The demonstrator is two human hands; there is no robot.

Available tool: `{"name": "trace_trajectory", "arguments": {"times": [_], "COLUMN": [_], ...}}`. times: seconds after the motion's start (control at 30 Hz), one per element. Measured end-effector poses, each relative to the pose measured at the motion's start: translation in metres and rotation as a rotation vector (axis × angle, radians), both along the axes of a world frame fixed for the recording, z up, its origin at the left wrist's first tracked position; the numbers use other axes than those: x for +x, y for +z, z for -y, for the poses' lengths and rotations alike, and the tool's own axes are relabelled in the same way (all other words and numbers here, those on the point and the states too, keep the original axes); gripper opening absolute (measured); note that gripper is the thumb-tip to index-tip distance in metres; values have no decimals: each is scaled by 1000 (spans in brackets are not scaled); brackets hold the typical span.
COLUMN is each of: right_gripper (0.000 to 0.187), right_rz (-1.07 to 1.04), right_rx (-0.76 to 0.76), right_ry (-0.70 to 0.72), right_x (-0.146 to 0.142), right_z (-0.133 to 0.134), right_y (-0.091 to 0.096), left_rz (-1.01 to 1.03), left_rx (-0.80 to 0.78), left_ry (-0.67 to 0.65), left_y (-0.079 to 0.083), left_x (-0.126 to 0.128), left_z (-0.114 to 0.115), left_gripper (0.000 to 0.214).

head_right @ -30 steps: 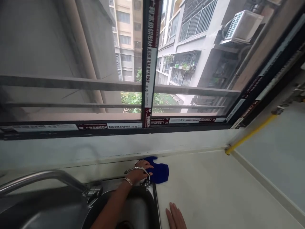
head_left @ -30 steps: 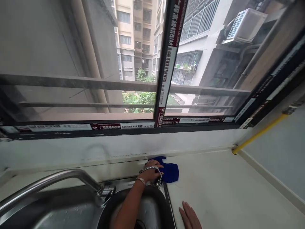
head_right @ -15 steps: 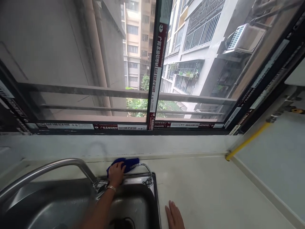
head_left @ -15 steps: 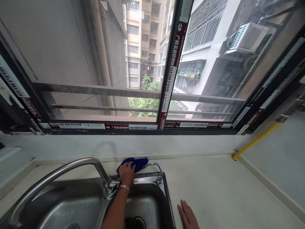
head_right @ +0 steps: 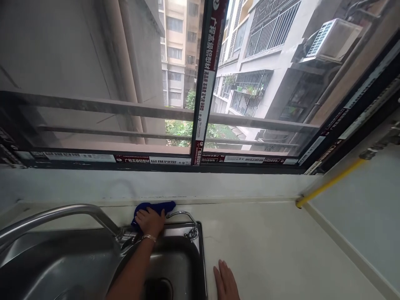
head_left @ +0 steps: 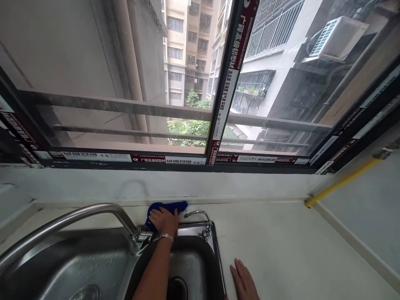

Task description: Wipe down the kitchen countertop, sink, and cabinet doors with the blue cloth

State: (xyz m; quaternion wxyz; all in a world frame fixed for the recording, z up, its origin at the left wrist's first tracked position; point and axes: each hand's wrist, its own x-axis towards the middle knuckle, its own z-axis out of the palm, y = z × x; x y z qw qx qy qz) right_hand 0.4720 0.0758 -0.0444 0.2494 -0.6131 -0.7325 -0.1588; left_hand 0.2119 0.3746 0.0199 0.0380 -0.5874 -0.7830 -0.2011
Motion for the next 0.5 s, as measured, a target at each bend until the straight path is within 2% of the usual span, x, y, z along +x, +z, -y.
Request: {"name": "trace_trajectory", "arguments": {"times": [0.1, 0.3, 0.5], "right_gripper": [91, 88, 87], "right_rz": [10, -31, 0], "right_rx": [-24, -122, -92], "right_ry": [5, -43, -16], "right_x": [2, -3, 1], "right_z": [0, 5, 6], "right_y": [-2, 0, -7], "left_rz": [-32, -48, -8], "left_rx": [-9, -46, -94], "left_ry": [-37, -247, -456], "left_y": [5, 6, 0], "left_x": [10, 46, 72], "left_z": [1, 11, 14], "left_gripper": [68, 53, 47]}}
